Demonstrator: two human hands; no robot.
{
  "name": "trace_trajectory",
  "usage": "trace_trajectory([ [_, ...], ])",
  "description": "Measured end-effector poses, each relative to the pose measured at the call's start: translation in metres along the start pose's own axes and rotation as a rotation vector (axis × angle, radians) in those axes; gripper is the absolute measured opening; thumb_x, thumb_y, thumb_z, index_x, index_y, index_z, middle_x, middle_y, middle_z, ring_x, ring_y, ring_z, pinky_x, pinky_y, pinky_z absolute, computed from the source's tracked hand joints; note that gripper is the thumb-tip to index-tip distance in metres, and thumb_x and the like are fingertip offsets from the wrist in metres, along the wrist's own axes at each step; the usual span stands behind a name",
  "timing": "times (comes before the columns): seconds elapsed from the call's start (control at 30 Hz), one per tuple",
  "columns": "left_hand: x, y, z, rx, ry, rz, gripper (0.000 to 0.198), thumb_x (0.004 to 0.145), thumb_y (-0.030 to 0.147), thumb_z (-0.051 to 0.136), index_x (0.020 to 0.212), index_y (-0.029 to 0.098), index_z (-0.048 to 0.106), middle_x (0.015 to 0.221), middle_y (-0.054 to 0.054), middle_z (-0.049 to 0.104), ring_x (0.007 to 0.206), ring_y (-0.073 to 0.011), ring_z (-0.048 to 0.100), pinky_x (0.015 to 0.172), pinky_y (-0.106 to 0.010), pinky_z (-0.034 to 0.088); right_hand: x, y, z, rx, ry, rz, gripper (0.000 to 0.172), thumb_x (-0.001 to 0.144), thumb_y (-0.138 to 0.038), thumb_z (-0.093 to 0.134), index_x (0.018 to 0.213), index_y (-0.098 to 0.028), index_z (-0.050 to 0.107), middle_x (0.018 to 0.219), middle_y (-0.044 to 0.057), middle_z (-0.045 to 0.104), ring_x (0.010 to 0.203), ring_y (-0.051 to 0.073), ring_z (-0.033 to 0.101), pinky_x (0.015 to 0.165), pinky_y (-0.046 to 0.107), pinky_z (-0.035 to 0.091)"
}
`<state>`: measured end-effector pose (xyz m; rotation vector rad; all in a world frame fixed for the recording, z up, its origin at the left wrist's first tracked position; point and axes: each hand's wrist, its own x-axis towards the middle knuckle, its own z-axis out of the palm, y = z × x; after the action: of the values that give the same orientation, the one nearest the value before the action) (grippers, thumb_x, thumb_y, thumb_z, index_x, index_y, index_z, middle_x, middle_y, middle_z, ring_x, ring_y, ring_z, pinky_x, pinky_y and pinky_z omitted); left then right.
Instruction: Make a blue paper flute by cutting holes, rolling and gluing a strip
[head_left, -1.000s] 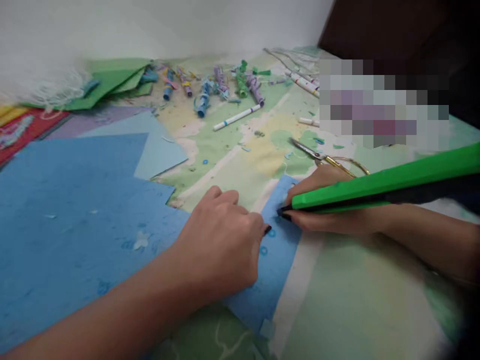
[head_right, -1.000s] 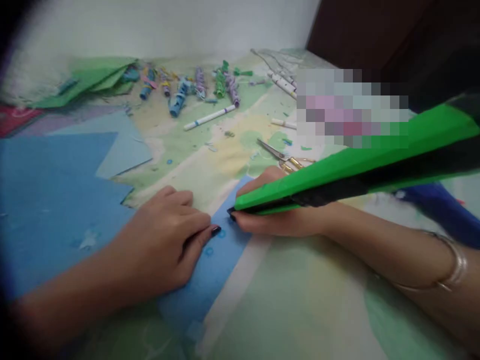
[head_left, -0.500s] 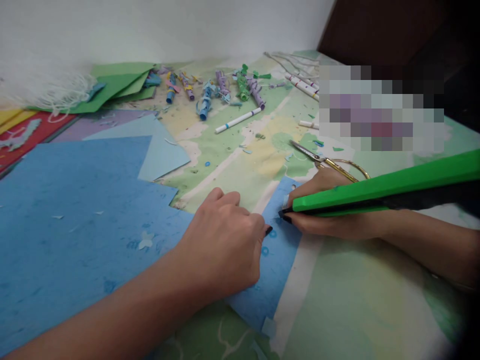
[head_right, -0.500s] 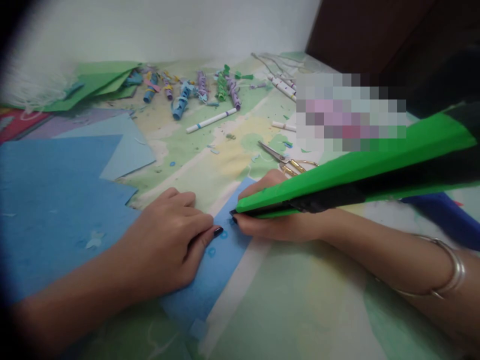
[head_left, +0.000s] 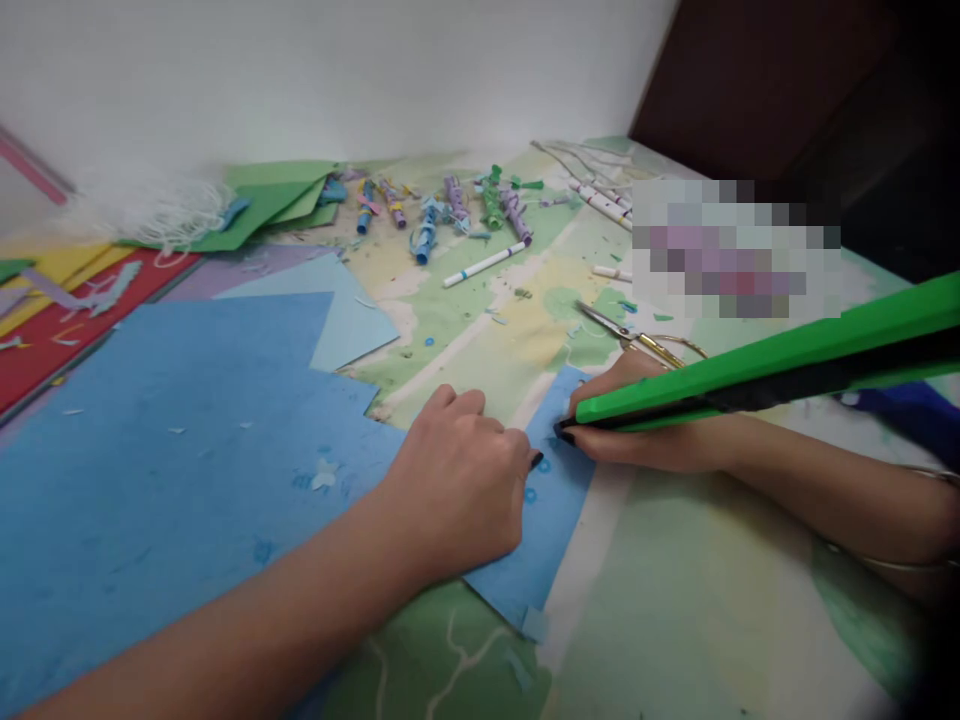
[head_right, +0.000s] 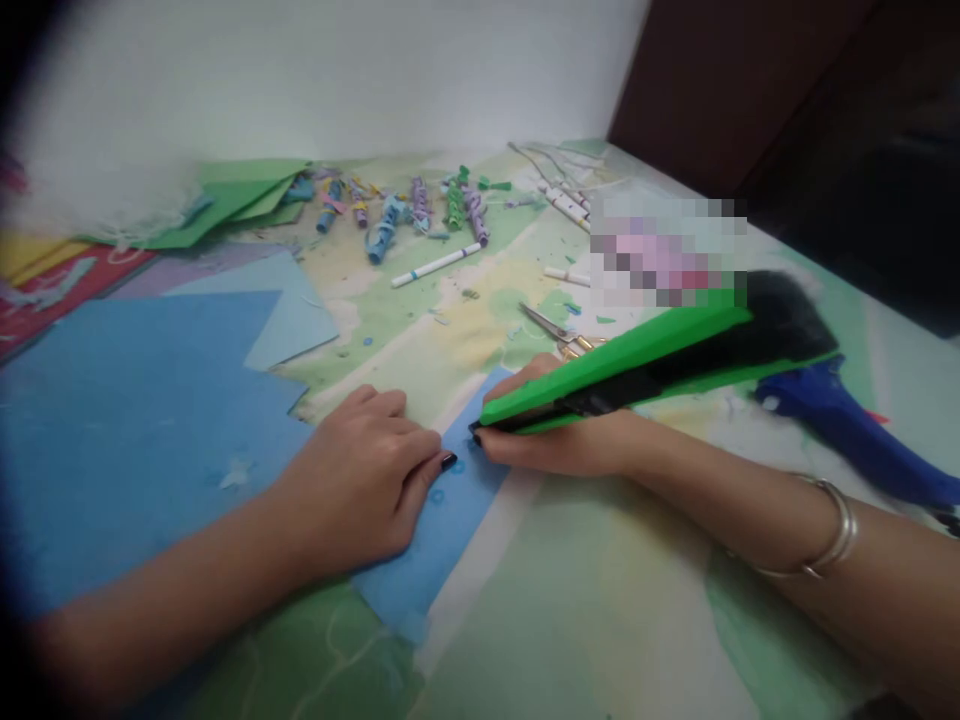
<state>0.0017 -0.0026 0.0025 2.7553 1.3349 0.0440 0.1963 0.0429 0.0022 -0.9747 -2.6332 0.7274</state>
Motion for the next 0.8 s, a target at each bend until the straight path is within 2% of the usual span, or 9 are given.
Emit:
trace_trajectory([
  [0.1, -0.005, 0.009, -0.003, 0.036, 0.018, -0.060, 0.031, 0.085, 0.032, 0.036, 0.070, 0.015, 0.056, 0.070, -0.010, 0.056, 0.072, -0.0231, 0.048, 0.065, -0.038, 0.034, 0.000, -0.002, -0.001, 0.024, 0.020, 0.005, 0.029, 0.074, -0.020, 0.049, 0.049, -0.016, 0.036, 0.048, -0.006, 0.028, 0.046, 0.006, 0.028, 0.045, 0.021, 0.025],
  [0.23, -0.013, 0.029, -0.009, 0.033, 0.034, -0.258, 0.041, 0.079, 0.053, 0.042, 0.080, 0.014, 0.053, 0.079, -0.011, 0.053, 0.076, -0.0256, 0.049, 0.065, -0.039, 0.038, 0.000, -0.003, -0.004, 0.186, 0.038, 0.078, 0.028, 0.075, -0.024, 0.049, 0.050, -0.017, 0.040, 0.047, -0.005, 0.036, 0.046, 0.007, 0.033, 0.045, 0.022, 0.027],
  [0.33, -0.017, 0.042, -0.013, -0.059, 0.022, -0.379, 0.038, 0.075, 0.050, 0.052, 0.087, 0.014, 0.051, 0.084, -0.010, 0.054, 0.080, -0.0250, 0.051, 0.066, -0.035, 0.040, -0.002, -0.001, -0.004, 0.317, 0.166, 0.205, 0.029, 0.079, -0.032, 0.047, 0.054, -0.018, 0.046, 0.047, -0.004, 0.042, 0.046, 0.009, 0.040, 0.045, 0.022, 0.031],
  [0.4, -0.017, 0.045, -0.014, -0.156, -0.001, -0.448, 0.037, 0.072, 0.045, 0.057, 0.091, 0.014, 0.049, 0.085, -0.009, 0.055, 0.079, -0.0236, 0.052, 0.064, -0.032, 0.040, -0.003, 0.003, -0.005, 0.298, 0.292, 0.253, 0.033, 0.081, -0.037, 0.045, 0.054, -0.019, 0.047, 0.048, -0.003, 0.045, 0.047, 0.010, 0.042, 0.046, 0.023, 0.032],
  [0.47, -0.016, 0.043, -0.015, -0.258, -0.012, -0.493, 0.041, 0.068, 0.045, 0.060, 0.091, 0.014, 0.048, 0.082, -0.008, 0.056, 0.076, -0.0227, 0.053, 0.060, -0.029, 0.038, -0.004, 0.009, -0.008, 0.166, 0.433, 0.247, 0.035, 0.082, -0.039, 0.045, 0.054, -0.019, 0.046, 0.050, -0.002, 0.046, 0.049, 0.011, 0.043, 0.048, 0.023, 0.032],
  [0.53, -0.015, 0.039, -0.014, -0.345, 0.025, -0.509, 0.043, 0.063, 0.046, 0.063, 0.088, 0.014, 0.049, 0.079, -0.007, 0.055, 0.072, -0.0212, 0.052, 0.056, -0.027, 0.035, -0.007, 0.017, -0.015, -0.037, 0.509, 0.178, 0.033, 0.083, -0.037, 0.045, 0.055, -0.019, 0.044, 0.052, -0.001, 0.046, 0.051, 0.011, 0.043, 0.051, 0.024, 0.031],
  [0.63, -0.014, 0.028, -0.012, -0.488, 0.105, -0.472, 0.028, 0.064, 0.039, 0.063, 0.072, 0.017, 0.049, 0.066, 0.001, 0.049, 0.061, -0.0143, 0.045, 0.052, -0.024, 0.028, -0.012, 0.028, -0.030, -0.365, 0.448, 0.055, 0.020, 0.081, -0.028, 0.046, 0.063, -0.019, 0.049, 0.056, 0.000, 0.049, 0.054, 0.013, 0.046, 0.053, 0.025, 0.029],
  [0.7, -0.014, 0.019, -0.012, -0.625, 0.154, -0.434, 0.025, 0.069, 0.034, 0.059, 0.060, 0.017, 0.043, 0.056, 0.005, 0.040, 0.055, -0.0103, 0.038, 0.050, -0.022, 0.024, -0.013, 0.033, -0.037, -0.527, 0.382, 0.054, 0.009, 0.079, -0.023, 0.047, 0.075, -0.018, 0.053, 0.065, 0.003, 0.056, 0.061, 0.016, 0.051, 0.055, 0.025, 0.028],
  [0.8, -0.015, 0.007, -0.014, -0.928, 0.288, -0.409, 0.027, 0.074, 0.032, 0.055, 0.059, 0.016, 0.041, 0.055, 0.006, 0.033, 0.052, -0.0077, 0.032, 0.049, -0.021, 0.024, -0.010, 0.036, -0.040, -0.654, 0.286, 0.099, 0.012, 0.078, -0.016, 0.045, 0.087, -0.016, 0.054, 0.075, 0.007, 0.061, 0.070, 0.019, 0.056, 0.054, 0.026, 0.026],
])
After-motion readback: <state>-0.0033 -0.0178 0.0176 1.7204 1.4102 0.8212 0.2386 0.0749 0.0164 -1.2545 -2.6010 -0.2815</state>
